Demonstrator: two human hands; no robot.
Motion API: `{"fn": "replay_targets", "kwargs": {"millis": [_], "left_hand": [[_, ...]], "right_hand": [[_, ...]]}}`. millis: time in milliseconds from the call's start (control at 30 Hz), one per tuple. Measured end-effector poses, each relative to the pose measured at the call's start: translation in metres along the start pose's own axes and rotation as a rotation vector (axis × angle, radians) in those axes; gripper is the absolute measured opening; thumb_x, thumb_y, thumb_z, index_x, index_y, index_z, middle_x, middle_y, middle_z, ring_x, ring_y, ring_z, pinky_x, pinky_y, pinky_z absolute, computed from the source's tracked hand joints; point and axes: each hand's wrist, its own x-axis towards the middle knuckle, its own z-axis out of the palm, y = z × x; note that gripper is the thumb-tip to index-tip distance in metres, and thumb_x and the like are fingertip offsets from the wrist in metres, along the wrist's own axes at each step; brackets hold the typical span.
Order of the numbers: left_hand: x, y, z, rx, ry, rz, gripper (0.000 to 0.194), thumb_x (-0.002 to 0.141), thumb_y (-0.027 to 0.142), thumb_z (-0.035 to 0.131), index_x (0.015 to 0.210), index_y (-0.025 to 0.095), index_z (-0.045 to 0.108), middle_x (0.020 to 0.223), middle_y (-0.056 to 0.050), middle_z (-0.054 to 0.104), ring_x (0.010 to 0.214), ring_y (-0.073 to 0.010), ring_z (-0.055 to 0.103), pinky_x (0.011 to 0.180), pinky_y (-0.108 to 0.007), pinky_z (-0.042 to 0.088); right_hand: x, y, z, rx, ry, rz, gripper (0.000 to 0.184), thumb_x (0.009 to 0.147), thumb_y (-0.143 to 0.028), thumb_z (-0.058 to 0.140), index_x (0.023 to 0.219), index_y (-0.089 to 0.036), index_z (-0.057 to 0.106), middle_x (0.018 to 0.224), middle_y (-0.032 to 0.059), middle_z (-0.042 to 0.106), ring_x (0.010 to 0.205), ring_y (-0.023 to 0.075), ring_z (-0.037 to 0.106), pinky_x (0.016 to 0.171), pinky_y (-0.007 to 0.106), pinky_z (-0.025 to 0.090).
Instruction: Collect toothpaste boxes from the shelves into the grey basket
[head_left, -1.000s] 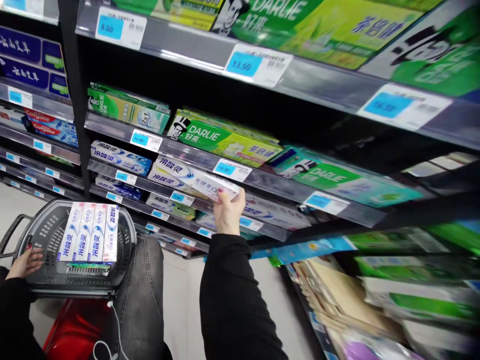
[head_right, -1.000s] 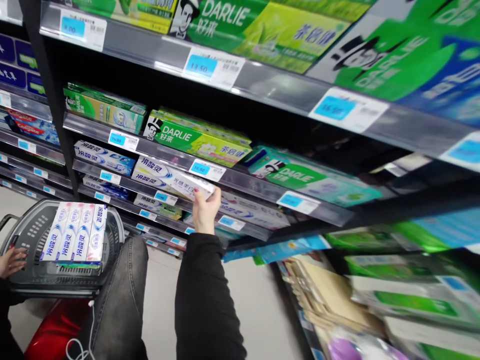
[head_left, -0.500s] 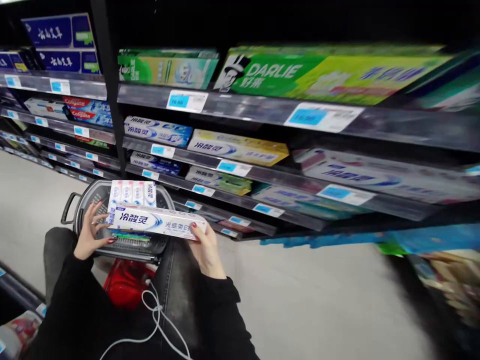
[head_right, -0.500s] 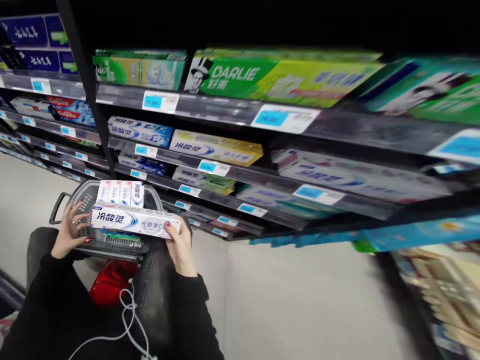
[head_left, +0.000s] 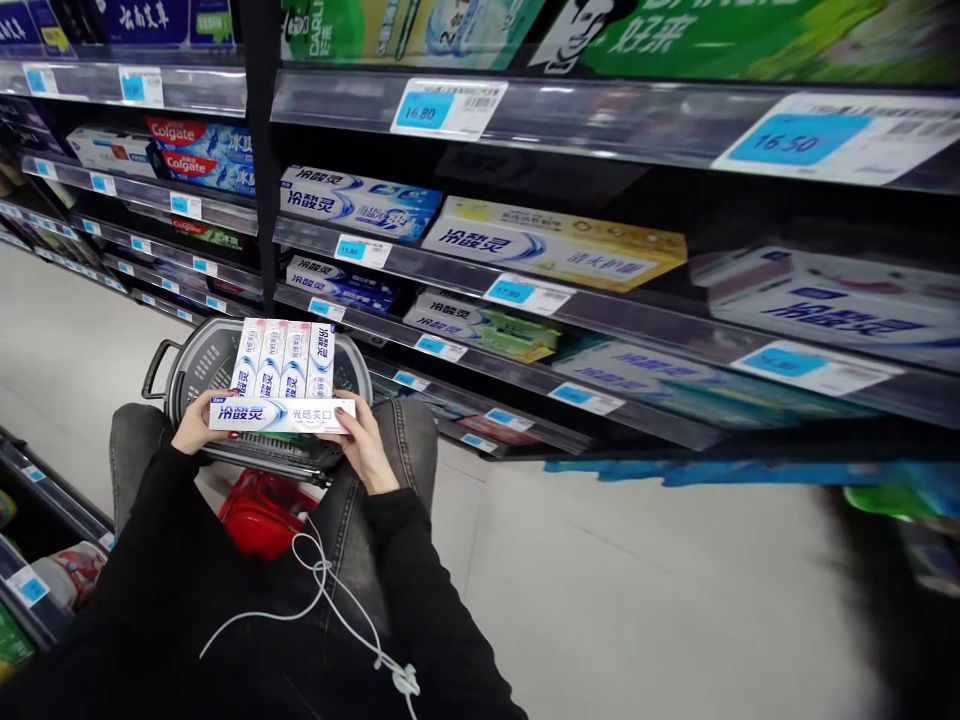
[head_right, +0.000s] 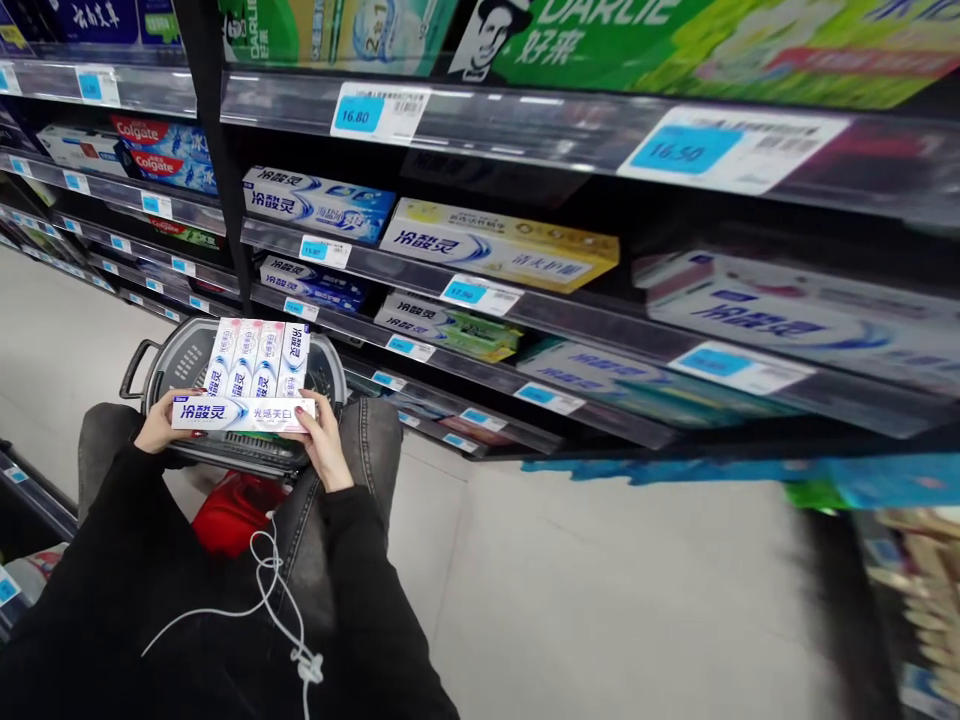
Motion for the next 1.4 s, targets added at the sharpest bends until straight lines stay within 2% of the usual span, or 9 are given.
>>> {"fn": "replay_targets", "kwargs": {"millis": [300,433,600,867,1033,1133,1233,1333,1400], "left_hand": [[0.001,0.001,-0.002,-0.139,0.091,-0.166,0.071,0.039,0.026,0.092,0.102,0.013,0.06,0.099,-0.01,0.071,0.096,-0.0261,0.066,0.088,-0.037,0.052],[0.002,-0.004,-0.006,-0.218,0.113,-0.284,0.062,0.049,0.041,0.087,0.096,0.012,0.06,0.085,-0.008,0.071,0.076,-0.0238,0.068,0.069,-0.035,0.056],[0.002,-0.01,-0.009,-0.223,0.095,-0.416,0.064,0.063,0.053,0.074,0.106,0.009,0.058,0.065,-0.006,0.068,0.051,-0.0242,0.065,0.047,-0.033,0.052],[0.001,-0.005,-0.005,-0.216,0.145,-0.479,0.052,0.065,0.052,0.07,0.092,0.009,0.059,0.057,-0.005,0.065,0.046,-0.0229,0.063,0.041,-0.03,0.048],[0.0,-0.001,-0.003,-0.227,0.134,-0.464,0.057,0.063,0.054,0.071,0.097,0.01,0.057,0.058,-0.004,0.064,0.045,-0.0224,0.063,0.041,-0.031,0.05],[-0.003,0.011,0.001,-0.25,0.085,-0.375,0.072,0.057,0.053,0.078,0.111,0.014,0.052,0.074,-0.005,0.068,0.052,-0.021,0.065,0.049,-0.032,0.055],[-0.009,0.038,0.014,-0.153,0.09,-0.145,0.08,0.051,0.041,0.087,0.119,0.018,0.05,0.097,-0.008,0.068,0.067,-0.0199,0.067,0.058,-0.031,0.057],[-0.019,0.075,0.033,0.101,0.17,0.102,0.063,0.058,0.032,0.085,0.113,0.017,0.057,0.105,-0.009,0.067,0.09,-0.0219,0.067,0.071,-0.028,0.057],[-0.025,0.102,0.047,0.231,0.175,0.245,0.053,0.063,0.031,0.084,0.109,0.017,0.061,0.101,-0.008,0.068,0.087,-0.0186,0.067,0.068,-0.023,0.056]], "right_hand": [[0.0,0.002,-0.001,0.044,-0.066,0.015,0.048,0.056,-0.032,0.084,0.099,-0.028,0.062,0.099,-0.0017,0.065,0.083,0.0151,0.063,0.065,0.028,0.062],[0.002,0.006,-0.003,-0.071,-0.089,0.032,0.041,0.058,-0.04,0.083,0.089,-0.022,0.063,0.085,-0.0007,0.067,0.067,0.0138,0.064,0.053,0.025,0.058],[0.007,0.013,-0.006,-0.261,-0.09,0.009,0.043,0.063,-0.056,0.077,0.079,-0.02,0.059,0.062,-0.0029,0.063,0.041,0.0097,0.052,0.038,0.023,0.04],[0.007,0.017,-0.008,-0.305,-0.111,0.048,0.05,0.064,-0.064,0.073,0.082,-0.021,0.057,0.061,-0.0015,0.066,0.04,0.0106,0.051,0.039,0.024,0.037],[0.009,0.02,-0.01,-0.269,-0.109,0.04,0.048,0.065,-0.061,0.074,0.082,-0.02,0.055,0.061,-0.0016,0.064,0.039,0.0101,0.049,0.039,0.024,0.035],[0.013,0.023,-0.012,-0.194,-0.072,0.059,0.047,0.065,-0.06,0.072,0.082,-0.02,0.056,0.06,0.0,0.065,0.038,0.0107,0.048,0.038,0.024,0.034],[0.016,0.022,-0.012,-0.062,-0.068,0.103,0.046,0.067,-0.06,0.068,0.083,-0.019,0.058,0.057,0.0012,0.064,0.039,0.0118,0.047,0.037,0.025,0.033],[0.015,0.017,-0.011,0.056,-0.14,0.17,0.044,0.072,-0.06,0.063,0.087,-0.018,0.059,0.061,0.0025,0.066,0.041,0.0119,0.047,0.039,0.024,0.034],[0.012,0.014,-0.009,0.096,-0.211,0.227,0.045,0.075,-0.06,0.059,0.089,-0.018,0.059,0.063,0.0035,0.067,0.041,0.0113,0.047,0.041,0.024,0.034]]}}
